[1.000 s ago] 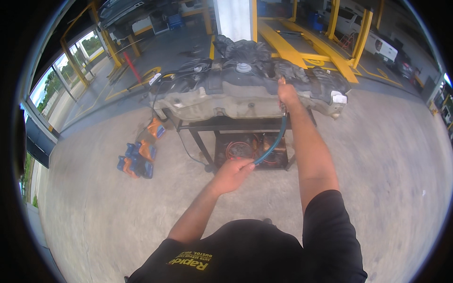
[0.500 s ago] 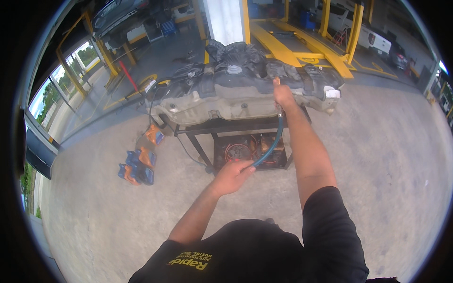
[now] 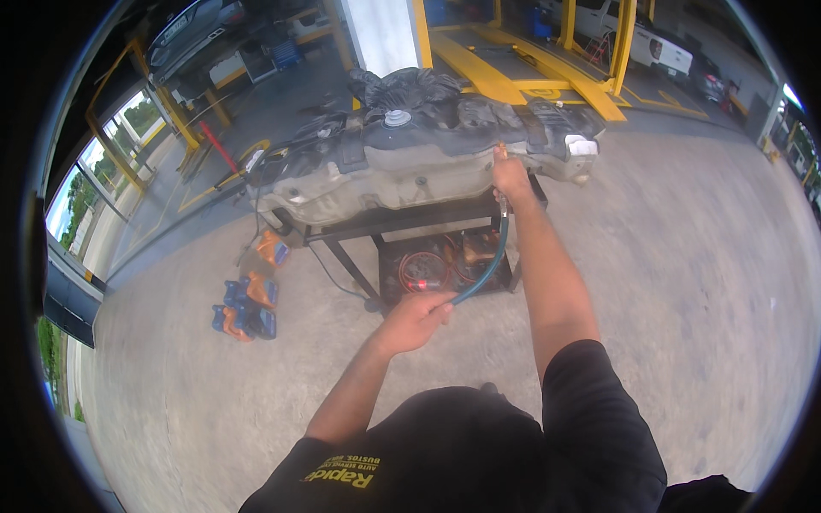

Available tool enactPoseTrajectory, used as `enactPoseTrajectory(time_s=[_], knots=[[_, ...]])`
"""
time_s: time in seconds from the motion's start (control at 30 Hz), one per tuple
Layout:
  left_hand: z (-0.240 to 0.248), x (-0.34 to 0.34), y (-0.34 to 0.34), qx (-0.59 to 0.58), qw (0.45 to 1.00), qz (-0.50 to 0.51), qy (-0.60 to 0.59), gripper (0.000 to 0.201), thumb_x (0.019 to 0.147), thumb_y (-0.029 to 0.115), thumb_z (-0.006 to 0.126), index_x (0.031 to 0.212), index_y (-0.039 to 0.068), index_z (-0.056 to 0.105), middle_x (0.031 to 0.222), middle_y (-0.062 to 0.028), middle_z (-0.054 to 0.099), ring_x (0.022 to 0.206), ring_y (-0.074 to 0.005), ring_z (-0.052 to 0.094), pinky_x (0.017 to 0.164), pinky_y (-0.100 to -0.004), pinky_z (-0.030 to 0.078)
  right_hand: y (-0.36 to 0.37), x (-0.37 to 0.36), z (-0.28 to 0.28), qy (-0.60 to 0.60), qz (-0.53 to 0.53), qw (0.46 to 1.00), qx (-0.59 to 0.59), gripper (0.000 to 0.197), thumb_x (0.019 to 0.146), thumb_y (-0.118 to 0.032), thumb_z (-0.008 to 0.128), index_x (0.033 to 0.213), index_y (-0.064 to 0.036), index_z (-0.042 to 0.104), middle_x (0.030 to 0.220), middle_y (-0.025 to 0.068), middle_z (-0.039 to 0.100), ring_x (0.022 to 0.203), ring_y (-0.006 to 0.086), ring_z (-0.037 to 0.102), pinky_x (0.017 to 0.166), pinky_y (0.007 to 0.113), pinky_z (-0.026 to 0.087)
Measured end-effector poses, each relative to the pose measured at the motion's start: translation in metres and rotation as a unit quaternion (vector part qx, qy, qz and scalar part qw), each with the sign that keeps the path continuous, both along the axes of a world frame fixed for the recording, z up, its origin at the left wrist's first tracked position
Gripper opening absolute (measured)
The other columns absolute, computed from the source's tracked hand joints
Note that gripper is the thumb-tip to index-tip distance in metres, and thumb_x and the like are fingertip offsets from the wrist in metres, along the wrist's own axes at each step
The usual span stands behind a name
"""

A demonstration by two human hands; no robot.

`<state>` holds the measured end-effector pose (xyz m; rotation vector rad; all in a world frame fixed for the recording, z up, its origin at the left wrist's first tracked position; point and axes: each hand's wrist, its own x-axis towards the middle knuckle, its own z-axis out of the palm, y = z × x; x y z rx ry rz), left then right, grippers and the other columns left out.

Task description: The person uses a pressure washer to clean a large black plastic car part resting on a metal stand. They move the nozzle around the surface, remove a plastic bag covering part of the object, and wipe a section with a white cloth. Other workers are visible in the background.

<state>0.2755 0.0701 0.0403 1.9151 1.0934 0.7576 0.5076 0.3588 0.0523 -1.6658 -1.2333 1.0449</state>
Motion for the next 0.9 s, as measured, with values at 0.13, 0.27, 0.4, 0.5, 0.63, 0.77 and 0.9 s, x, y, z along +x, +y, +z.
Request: enactPoseTrajectory(time_s=[0.13, 0.27, 0.4, 0.5, 0.63, 0.77, 0.9], knots=[[-0.001, 0.008, -0.005, 0.003, 0.999, -0.034, -0.003, 0.03, 0.102, 0.015, 0.059, 0.128, 0.003, 0.069, 0.084, -0.0134, 0.07, 0.08, -0.0292, 0.068, 0.078, -0.0396, 0.053, -0.018, 0.011, -0.001, 0.0, 0.024, 1.0, 0.003, 0.066, 0.107, -0.06, 0.047, 0.088, 0.0027, 0.057, 0.066, 0.0091, 0.055, 0.047, 0.0224, 0.056, 0.045, 0.042, 0.048], [-0.008, 0.003, -0.008, -0.061, 0.994, -0.087, 0.027, 0.029, 0.1, 0.016, 0.063, 0.124, 0.002, 0.071, 0.091, -0.0146, 0.073, 0.085, -0.028, 0.07, 0.08, -0.0391, 0.054, -0.05, 0.004, 0.0, -0.021, 0.06, 0.998, 0.016, 0.065, 0.108, -0.058, 0.045, 0.09, 0.0036, 0.057, 0.061, 0.0078, 0.053, 0.044, 0.0216, 0.054, 0.043, 0.04, 0.046], [-0.022, -0.011, -0.018, -0.099, 0.981, -0.138, 0.094, 0.029, 0.099, 0.016, 0.066, 0.123, 0.002, 0.072, 0.104, -0.0145, 0.077, 0.096, -0.0246, 0.072, 0.087, -0.0377, 0.055, -0.094, 0.0, -0.011, -0.03, 0.082, 0.995, 0.057, 0.065, 0.11, -0.057, 0.043, 0.094, 0.0035, 0.059, 0.057, 0.0052, 0.051, 0.042, 0.0193, 0.053, 0.041, 0.038, 0.044], [-0.038, -0.022, -0.027, -0.137, 0.973, -0.155, 0.106, 0.03, 0.096, 0.018, 0.07, 0.122, 0.003, 0.074, 0.105, -0.0164, 0.077, 0.097, -0.0274, 0.073, 0.088, -0.0377, 0.056, -0.155, -0.006, 0.011, -0.023, 0.074, 0.996, 0.045, 0.059, 0.111, -0.051, 0.041, 0.105, 0.0052, 0.06, 0.06, 0.0069, 0.054, 0.047, 0.019, 0.057, 0.046, 0.038, 0.047], [-0.078, -0.048, -0.046, -0.182, 0.968, -0.162, 0.054, 0.03, 0.094, 0.016, 0.073, 0.121, 0.003, 0.075, 0.107, -0.0157, 0.077, 0.1, -0.0281, 0.073, 0.091, -0.0377, 0.055, -0.206, -0.016, -0.006, 0.024, 0.096, 0.995, 0.03, 0.061, 0.112, -0.055, 0.037, 0.103, 0.001, 0.058, 0.057, 0.003, 0.052, 0.044, 0.0153, 0.053, 0.045, 0.032, 0.044], [-0.112, -0.053, -0.063, -0.213, 0.962, -0.148, 0.084, 0.028, 0.095, 0.015, 0.074, 0.121, 0.005, 0.075, 0.115, -0.0138, 0.076, 0.109, -0.026, 0.071, 0.096, -0.0376, 0.054, -0.227, -0.02, -0.03, 0.065, 0.111, 0.991, 0.031, 0.055, 0.113, -0.048, 0.041, 0.108, 0.0032, 0.059, 0.06, 0.0045, 0.054, 0.049, 0.0164, 0.056, 0.05, 0.034, 0.046], [-0.126, -0.051, -0.072, -0.17, 0.969, -0.14, 0.112, 0.029, 0.095, 0.017, 0.071, 0.122, 0.005, 0.075, 0.114, -0.0161, 0.076, 0.111, -0.0299, 0.071, 0.097, -0.0388, 0.054, -0.233, -0.011, -0.046, 0.066, 0.093, 0.992, 0.063, 0.061, 0.113, -0.053, 0.034, 0.107, 0.0017, 0.058, 0.06, 0.0045, 0.052, 0.05, 0.0178, 0.056, 0.051, 0.034, 0.047]])
